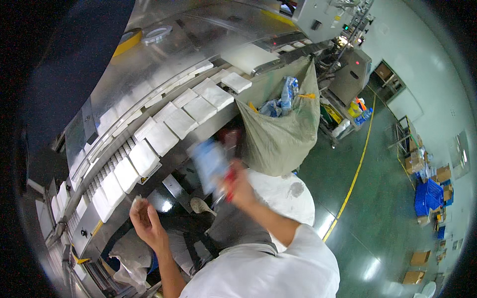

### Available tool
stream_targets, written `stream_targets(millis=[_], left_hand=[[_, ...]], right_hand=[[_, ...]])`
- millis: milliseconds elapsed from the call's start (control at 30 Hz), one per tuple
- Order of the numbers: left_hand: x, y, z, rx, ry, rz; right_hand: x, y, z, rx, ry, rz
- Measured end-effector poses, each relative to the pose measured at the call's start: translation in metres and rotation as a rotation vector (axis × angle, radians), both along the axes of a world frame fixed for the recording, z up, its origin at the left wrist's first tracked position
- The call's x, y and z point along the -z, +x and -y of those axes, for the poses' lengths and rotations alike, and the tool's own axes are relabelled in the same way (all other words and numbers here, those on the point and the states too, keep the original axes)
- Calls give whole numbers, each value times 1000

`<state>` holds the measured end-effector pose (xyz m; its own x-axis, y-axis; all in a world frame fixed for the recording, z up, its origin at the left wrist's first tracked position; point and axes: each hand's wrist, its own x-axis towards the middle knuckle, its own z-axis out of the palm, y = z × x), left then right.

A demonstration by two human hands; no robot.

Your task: The person uses scissors to cut a plastic packet, removes a white rectangular object, and then places the object onto a conveyor belt of a packaging machine.

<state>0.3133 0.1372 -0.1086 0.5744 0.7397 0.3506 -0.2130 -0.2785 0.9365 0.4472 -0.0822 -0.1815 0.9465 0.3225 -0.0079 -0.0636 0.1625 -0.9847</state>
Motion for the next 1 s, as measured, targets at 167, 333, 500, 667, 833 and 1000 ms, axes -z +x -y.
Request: stream_targets(millis=[167, 333, 500, 667, 833, 1000], left_hand=[[24, -34, 3, 126, 10, -137], [18, -91, 2, -54, 77, -352], [6, -146, 8, -349, 175, -415], [-24, -205, 30, -741, 228, -415], [-38, -324, 16, -1402, 429, -678], [-31, -463, 57, -1834, -4, -1573]], right_hand=[[36, 272, 188, 943, -262, 698], [42, 366, 185, 440, -172, 62], [95, 396, 213, 380, -49, 302], [44, 228, 70, 543, -373, 868], [21, 111, 5, 440, -362, 983], [17, 51, -32, 338, -355, 986]])
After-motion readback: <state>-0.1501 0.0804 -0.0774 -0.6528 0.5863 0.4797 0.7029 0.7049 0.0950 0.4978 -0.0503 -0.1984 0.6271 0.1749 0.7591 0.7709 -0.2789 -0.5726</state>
